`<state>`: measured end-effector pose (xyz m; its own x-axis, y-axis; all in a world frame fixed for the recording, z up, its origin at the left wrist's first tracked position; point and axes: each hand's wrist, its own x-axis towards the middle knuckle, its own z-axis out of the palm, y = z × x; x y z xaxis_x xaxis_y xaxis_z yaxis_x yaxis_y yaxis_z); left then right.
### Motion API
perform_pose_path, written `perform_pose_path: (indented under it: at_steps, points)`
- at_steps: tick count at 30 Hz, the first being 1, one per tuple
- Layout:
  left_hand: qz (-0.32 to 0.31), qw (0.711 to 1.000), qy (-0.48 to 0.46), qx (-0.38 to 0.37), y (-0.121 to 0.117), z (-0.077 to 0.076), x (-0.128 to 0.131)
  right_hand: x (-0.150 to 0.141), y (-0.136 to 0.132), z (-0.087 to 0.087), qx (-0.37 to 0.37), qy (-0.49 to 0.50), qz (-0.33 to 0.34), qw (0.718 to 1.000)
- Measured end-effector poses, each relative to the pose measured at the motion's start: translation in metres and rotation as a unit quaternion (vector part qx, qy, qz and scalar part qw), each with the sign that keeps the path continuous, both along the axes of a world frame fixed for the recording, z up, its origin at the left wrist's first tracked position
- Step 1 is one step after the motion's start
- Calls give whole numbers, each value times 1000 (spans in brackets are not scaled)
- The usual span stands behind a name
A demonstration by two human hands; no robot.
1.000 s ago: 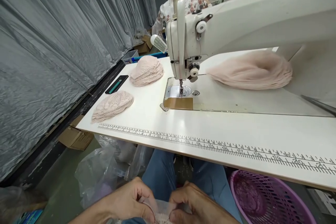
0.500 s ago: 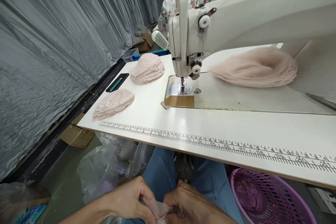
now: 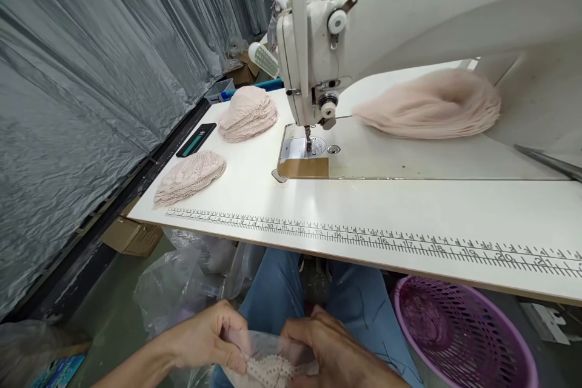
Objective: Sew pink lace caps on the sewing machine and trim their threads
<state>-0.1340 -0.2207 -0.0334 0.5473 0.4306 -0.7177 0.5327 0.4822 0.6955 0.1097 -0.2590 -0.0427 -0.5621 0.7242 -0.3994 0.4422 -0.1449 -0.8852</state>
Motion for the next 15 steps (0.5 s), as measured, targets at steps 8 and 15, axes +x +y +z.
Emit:
perform_pose_path:
  at_steps: [8,15]
  points:
    - [-34,999,6,19,-3,3,1,3,1,-26,-83,114,26,990]
    - [-52,998,-34,0,-1,6,28,2,7,-12,-70,98,17,993]
